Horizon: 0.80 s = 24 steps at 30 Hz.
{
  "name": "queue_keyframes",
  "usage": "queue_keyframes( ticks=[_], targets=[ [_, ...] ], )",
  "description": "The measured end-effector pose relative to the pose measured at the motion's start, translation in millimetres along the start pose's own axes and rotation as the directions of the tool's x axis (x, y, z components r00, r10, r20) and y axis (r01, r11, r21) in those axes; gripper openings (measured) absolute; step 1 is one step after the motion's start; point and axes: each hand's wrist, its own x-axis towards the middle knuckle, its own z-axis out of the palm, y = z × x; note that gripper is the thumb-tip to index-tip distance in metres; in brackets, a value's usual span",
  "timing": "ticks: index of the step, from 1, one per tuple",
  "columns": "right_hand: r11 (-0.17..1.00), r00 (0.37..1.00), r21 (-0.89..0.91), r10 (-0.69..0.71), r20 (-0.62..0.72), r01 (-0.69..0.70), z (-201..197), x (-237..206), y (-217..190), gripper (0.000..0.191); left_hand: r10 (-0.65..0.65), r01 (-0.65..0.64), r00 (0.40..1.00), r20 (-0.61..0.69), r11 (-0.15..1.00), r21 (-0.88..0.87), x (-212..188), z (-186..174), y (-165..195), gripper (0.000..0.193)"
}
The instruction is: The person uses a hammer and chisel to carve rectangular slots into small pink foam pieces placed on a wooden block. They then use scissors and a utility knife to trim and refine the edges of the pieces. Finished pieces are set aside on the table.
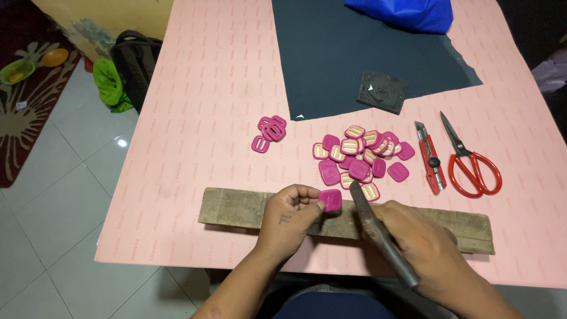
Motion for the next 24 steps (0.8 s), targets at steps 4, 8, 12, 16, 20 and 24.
queue_keyframes(
  ticks=[4, 8, 12, 16, 20, 24],
  targets=[
    [0.995, 0.994, -0.028, -0.091, 0.056, 0.093, 10.0, 16.4, -3.1, 0.022, 0.012, -0.009, 0.999, 0.033, 0.997, -0.075, 1.9, 0.8, -5.5, 0.014],
    [0.985, 0.985, -0.079, -0.149, 0.085, 0.156, 16.9, 24.0, -3.4, 0.021, 0.005, -0.002, 0.999, 0.034, 0.997, -0.080, 1.4, 0.2, -8.8, 0.014],
    [0.978, 0.984, -0.131, -0.153, 0.092, 0.164, 22.0, 26.2, -3.1, 0.016, -0.017, 0.018, 1.000, 0.020, 0.999, -0.045, 0.3, 0.6, -10.6, 0.013],
    [0.974, 0.983, -0.156, -0.153, 0.097, 0.167, 23.8, 26.3, -5.0, 0.017, 0.044, -0.043, 0.998, 0.050, 0.999, -0.027, -0.8, -0.7, -12.5, 0.013],
    [0.968, 0.978, -0.171, -0.162, 0.134, 0.184, 23.6, 30.6, -4.6, 0.018, 0.026, -0.016, 0.992, 0.122, 0.996, -0.083, -1.3, -3.5, -13.3, 0.011],
    [0.952, 0.958, -0.128, -0.262, 0.118, 0.276, 24.9, 39.1, -2.0, 0.027, -0.004, 0.045, 0.973, 0.229, 0.984, -0.174, -1.6, -13.9, -9.8, 0.009]
  ],
)
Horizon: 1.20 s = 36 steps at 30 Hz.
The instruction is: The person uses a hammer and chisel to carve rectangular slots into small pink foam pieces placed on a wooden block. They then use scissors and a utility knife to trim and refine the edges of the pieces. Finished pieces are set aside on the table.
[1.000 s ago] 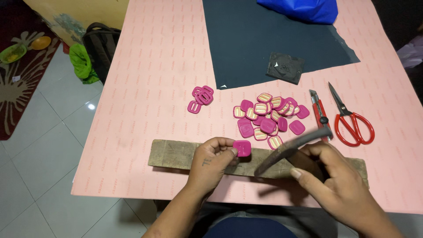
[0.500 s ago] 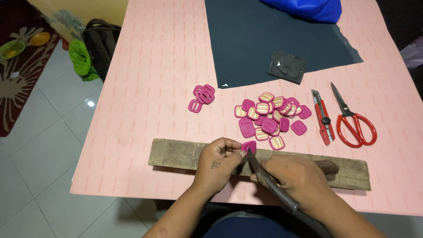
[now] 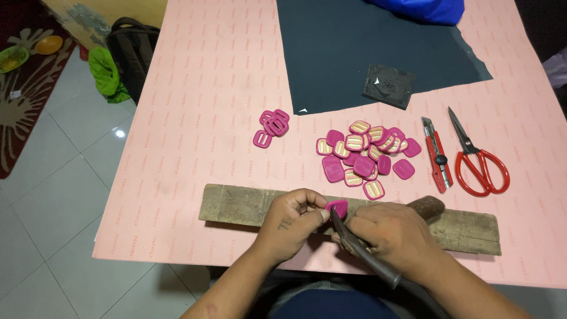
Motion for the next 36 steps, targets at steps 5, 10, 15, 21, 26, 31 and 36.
queue_keyframes(
  ticks=[5, 10, 15, 21, 26, 31, 36],
  targets=[
    [0.997, 0.995, 0.019, -0.080, -0.061, 0.081, 0.1, 4.7, -0.5, 0.028, -0.040, 0.040, 0.999, 0.015, 0.999, -0.003, -3.3, -11.6, 4.9, 0.007],
    [0.995, 0.994, -0.004, -0.097, -0.059, 0.097, 0.9, 5.1, -1.5, 0.027, -0.056, 0.056, 0.998, 0.003, 0.998, 0.005, -0.5, -17.5, 2.3, 0.006],
    [0.999, 0.997, 0.033, -0.008, -0.083, 0.011, 10.9, 4.9, -3.5, 0.023, -0.018, 0.020, 0.998, -0.055, 0.999, 0.043, 6.0, -11.9, -2.4, 0.008],
    [0.998, 0.999, -0.052, 0.047, -0.002, -0.047, 4.5, -3.2, -11.4, 0.031, 0.093, -0.074, 0.989, -0.115, 0.985, 0.156, 1.1, 4.2, -4.5, 0.025],
    [0.990, 0.993, 0.093, 0.112, -0.040, -0.107, -4.6, -13.7, -20.9, 0.027, 0.040, -0.037, 0.995, -0.096, 0.999, 0.029, 0.5, 3.6, 3.3, 0.035],
    [0.961, 0.976, 0.192, 0.212, -0.049, -0.199, 1.2, -22.5, -25.5, 0.025, 0.028, -0.034, 0.997, -0.074, 0.997, -0.070, -8.6, 14.8, 1.9, 0.034],
    [0.958, 0.967, 0.173, 0.246, -0.072, -0.231, 6.5, -25.8, -24.1, 0.029, -0.003, 0.000, 0.999, -0.032, 0.996, -0.090, -14.3, 23.1, -2.9, 0.023]
  ],
)
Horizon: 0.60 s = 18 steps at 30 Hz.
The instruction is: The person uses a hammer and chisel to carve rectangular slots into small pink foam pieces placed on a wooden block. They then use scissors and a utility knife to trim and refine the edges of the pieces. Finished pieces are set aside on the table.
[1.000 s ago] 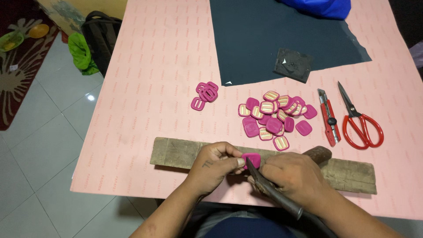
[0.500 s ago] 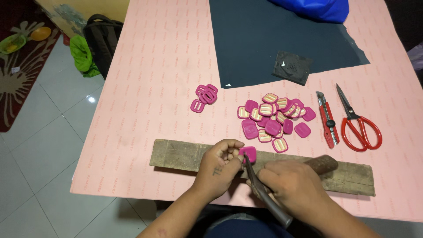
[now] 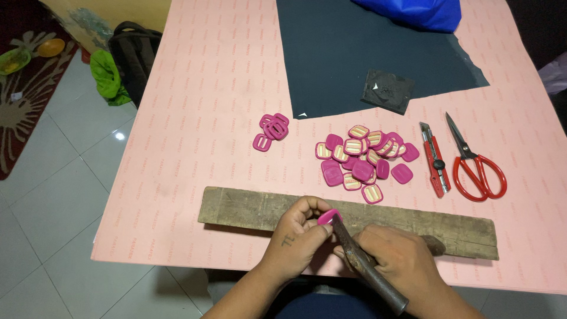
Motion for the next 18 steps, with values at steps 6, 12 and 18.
queue_keyframes(
  ticks=[6, 12, 18],
  targets=[
    [0.999, 0.999, -0.007, -0.032, -0.015, 0.032, 0.0, 2.5, -0.9, 0.027, -0.044, 0.044, 0.985, -0.170, 0.999, 0.000, 5.5, 2.0, -2.2, 0.010],
    [0.998, 0.999, -0.038, -0.041, -0.018, 0.040, 0.2, 3.8, -0.6, 0.028, 0.057, -0.065, 0.981, -0.187, 0.997, -0.041, 9.2, 1.7, -0.9, 0.030],
    [0.995, 0.998, -0.079, -0.065, 0.007, 0.065, 2.5, 7.0, 6.5, 0.021, -0.003, 0.028, 0.981, -0.194, 0.992, 0.123, 15.4, -4.2, -4.0, 0.015]
  ],
)
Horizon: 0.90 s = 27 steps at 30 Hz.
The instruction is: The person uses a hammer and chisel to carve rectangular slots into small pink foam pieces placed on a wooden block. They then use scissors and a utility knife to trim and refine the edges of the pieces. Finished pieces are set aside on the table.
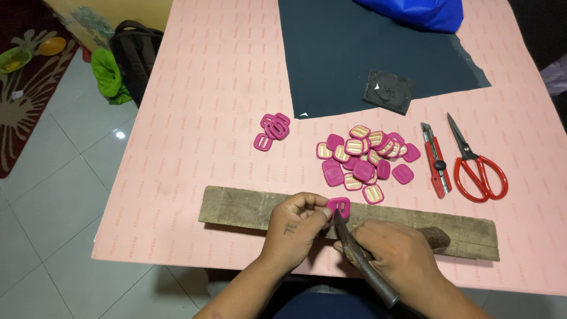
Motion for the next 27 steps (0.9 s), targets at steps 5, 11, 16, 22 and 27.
queue_keyframes(
  ticks=[5, 11, 16, 22, 27],
  targets=[
    [0.999, 0.999, -0.048, 0.025, 0.045, -0.023, 1.5, -0.3, 3.6, 0.020, 0.063, -0.066, 0.997, 0.043, 0.994, 0.084, -0.5, -0.5, -1.5, 0.013],
    [0.997, 0.999, -0.079, 0.020, 0.035, -0.017, 4.3, 2.1, 2.1, 0.022, 0.094, -0.097, 0.995, 0.031, 0.990, 0.098, -5.9, 3.1, -1.3, 0.010],
    [0.996, 1.000, -0.091, -0.018, 0.025, 0.020, 3.5, 3.3, 0.1, 0.023, 0.095, -0.103, 0.992, 0.080, 0.989, 0.102, -6.8, -0.9, -4.1, 0.011],
    [0.990, 0.992, -0.077, -0.111, 0.064, 0.116, 0.5, 9.6, 8.6, 0.021, 0.055, -0.043, 0.975, 0.214, 0.997, -0.059, -0.1, -13.9, -4.9, 0.011],
    [0.981, 0.986, -0.103, -0.164, 0.018, 0.165, 2.3, 13.2, 6.0, 0.022, 0.031, -0.003, 0.971, 0.236, 0.993, -0.117, 1.7, -22.1, -2.6, 0.009]
  ],
)
